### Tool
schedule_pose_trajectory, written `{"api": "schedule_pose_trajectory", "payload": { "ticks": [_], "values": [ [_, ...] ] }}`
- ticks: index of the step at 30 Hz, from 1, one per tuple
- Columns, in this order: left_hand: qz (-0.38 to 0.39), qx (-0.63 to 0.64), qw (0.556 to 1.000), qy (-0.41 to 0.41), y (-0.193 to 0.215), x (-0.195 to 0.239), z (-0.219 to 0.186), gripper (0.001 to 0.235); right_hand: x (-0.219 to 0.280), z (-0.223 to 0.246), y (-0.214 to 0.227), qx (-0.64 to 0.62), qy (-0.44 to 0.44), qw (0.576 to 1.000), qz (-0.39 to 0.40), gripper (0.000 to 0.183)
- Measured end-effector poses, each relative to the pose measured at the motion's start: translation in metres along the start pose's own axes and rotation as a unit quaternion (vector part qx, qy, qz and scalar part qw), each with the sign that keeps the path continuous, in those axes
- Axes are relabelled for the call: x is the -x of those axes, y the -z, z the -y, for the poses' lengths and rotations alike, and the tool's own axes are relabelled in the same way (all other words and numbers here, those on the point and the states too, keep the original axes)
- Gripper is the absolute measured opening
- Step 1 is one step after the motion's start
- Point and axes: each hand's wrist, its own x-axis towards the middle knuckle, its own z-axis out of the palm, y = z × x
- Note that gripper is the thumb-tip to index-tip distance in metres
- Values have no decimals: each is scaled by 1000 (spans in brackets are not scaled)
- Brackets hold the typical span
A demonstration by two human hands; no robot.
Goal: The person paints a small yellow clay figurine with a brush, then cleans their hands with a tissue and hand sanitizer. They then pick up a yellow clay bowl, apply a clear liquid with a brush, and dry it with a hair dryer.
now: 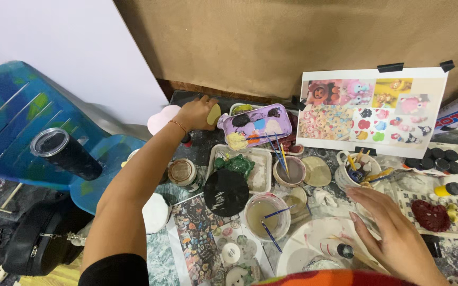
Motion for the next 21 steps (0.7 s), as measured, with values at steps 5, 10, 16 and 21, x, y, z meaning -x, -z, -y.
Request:
{"api": "schedule_pose_trajectory", "payload": {
  "ticks": [5,10,16,21],
  "values": [
    [-6,39,999,18,5,-8,5,85,3,-2,-2,0,-5,1000,-4,55],
    [19,91,994,55,21,-16,30,77,6,1,0,-14,-11,1000,-7,52],
    [-59,213,967,124,94,2,39,76,12,12,7,-25,0,1000,-16,50],
    [-38,588,796,139,164,36,-14,62,21,30,11,-56,8,998,-25,49]
  ]
}}
